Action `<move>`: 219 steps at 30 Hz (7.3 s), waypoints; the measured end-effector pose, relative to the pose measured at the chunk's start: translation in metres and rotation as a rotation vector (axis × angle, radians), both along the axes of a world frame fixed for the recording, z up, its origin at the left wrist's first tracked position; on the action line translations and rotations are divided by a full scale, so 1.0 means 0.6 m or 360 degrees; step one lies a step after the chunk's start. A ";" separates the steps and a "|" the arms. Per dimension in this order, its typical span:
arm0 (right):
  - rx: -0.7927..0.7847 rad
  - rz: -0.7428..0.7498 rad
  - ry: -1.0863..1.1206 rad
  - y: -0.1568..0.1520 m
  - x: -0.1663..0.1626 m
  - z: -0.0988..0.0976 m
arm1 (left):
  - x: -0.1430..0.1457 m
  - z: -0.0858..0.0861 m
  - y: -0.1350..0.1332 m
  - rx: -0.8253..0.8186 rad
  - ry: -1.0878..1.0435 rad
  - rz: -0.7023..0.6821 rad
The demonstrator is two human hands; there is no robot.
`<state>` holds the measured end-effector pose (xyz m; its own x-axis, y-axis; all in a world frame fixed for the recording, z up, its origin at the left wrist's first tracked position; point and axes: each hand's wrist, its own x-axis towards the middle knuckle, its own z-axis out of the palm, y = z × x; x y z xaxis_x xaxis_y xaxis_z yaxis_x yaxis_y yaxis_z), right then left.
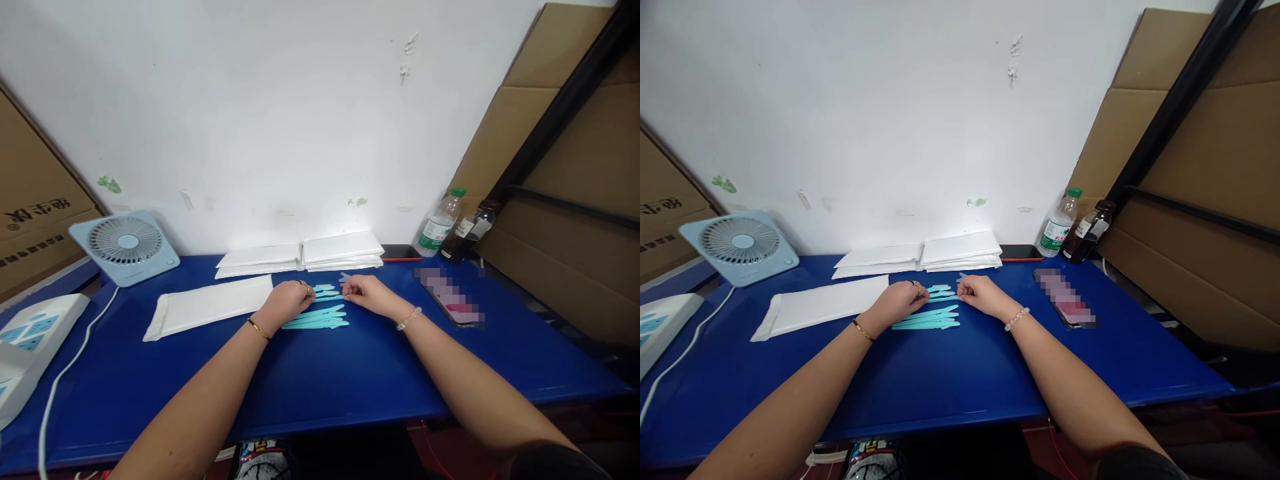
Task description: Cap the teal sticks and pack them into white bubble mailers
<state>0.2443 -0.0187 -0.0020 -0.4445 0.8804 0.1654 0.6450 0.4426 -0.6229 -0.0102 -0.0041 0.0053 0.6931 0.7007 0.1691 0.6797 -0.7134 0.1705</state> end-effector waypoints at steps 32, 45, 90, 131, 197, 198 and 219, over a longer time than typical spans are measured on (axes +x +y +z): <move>-0.0021 0.0162 -0.0107 -0.006 0.023 0.009 | 0.001 0.010 -0.013 0.0039 0.0120 0.0034; 0.0208 0.0277 -0.0153 -0.011 -0.016 0.006 | 0.011 -0.002 -0.008 -0.0024 0.0038 -0.0113; 0.0087 0.0290 -0.0211 -0.014 0.006 0.019 | 0.005 0.009 -0.019 -0.0306 -0.0092 0.0138; -0.0478 -0.0052 -0.0252 -0.009 0.049 0.031 | -0.002 0.026 -0.031 -0.0465 -0.0130 0.0104; 0.0311 -0.0028 -0.0118 0.008 0.003 -0.001 | 0.019 0.014 -0.036 -0.0240 -0.0262 0.0191; 0.0393 -0.0133 -0.0156 0.019 0.007 -0.008 | 0.015 0.018 -0.037 -0.0248 -0.0258 0.0168; -0.0455 0.0210 -0.0072 -0.035 0.013 0.039 | 0.014 0.022 -0.045 -0.0187 0.0048 -0.0121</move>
<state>0.2521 -0.0399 0.0212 -0.5590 0.8227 -0.1033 0.6237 0.3351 -0.7062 -0.0016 -0.0308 0.0184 0.7485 0.6597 0.0676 0.6304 -0.7394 0.2363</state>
